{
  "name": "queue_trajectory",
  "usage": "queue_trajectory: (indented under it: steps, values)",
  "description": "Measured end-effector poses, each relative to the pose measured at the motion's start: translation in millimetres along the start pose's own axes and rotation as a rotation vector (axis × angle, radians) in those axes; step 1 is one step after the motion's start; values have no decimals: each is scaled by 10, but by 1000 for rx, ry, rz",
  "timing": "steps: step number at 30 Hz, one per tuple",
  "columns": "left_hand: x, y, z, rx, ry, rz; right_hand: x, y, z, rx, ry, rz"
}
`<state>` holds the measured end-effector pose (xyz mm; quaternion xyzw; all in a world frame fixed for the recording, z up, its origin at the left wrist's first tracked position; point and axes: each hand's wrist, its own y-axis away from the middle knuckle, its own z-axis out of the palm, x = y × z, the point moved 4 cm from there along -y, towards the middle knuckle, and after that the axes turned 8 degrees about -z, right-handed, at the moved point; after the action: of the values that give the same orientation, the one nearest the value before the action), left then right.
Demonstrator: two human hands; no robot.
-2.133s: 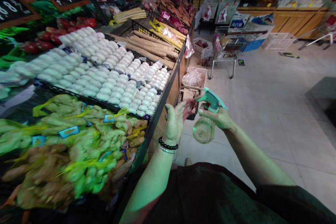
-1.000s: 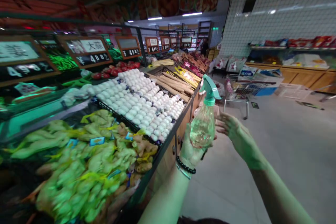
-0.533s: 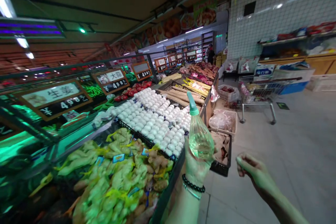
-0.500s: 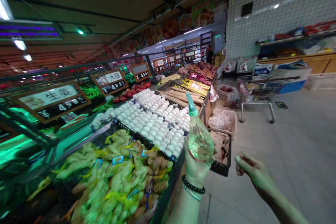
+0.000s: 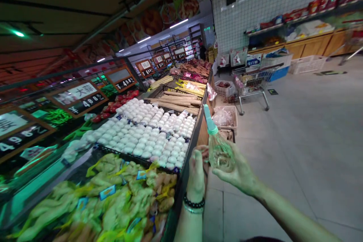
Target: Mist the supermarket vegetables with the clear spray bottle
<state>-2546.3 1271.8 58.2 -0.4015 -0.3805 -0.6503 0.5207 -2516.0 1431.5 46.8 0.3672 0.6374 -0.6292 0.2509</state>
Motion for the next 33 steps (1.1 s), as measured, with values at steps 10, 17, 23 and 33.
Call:
queue_trajectory:
  steps: [10, 17, 23, 33]
  values:
    - [616, 217, 186, 156, -481, 400, 140, 317, 192, -70, 540, -245]
    - [622, 240, 39, 104, -477, 329, 105, 282, 273, -207, 406, -211]
    - [632, 170, -108, 61, -529, 382, 65, 250, 333, -303, 335, -124]
    - [829, 33, -219, 210, -220, 473, 246, 171, 350, -243, -470, 293]
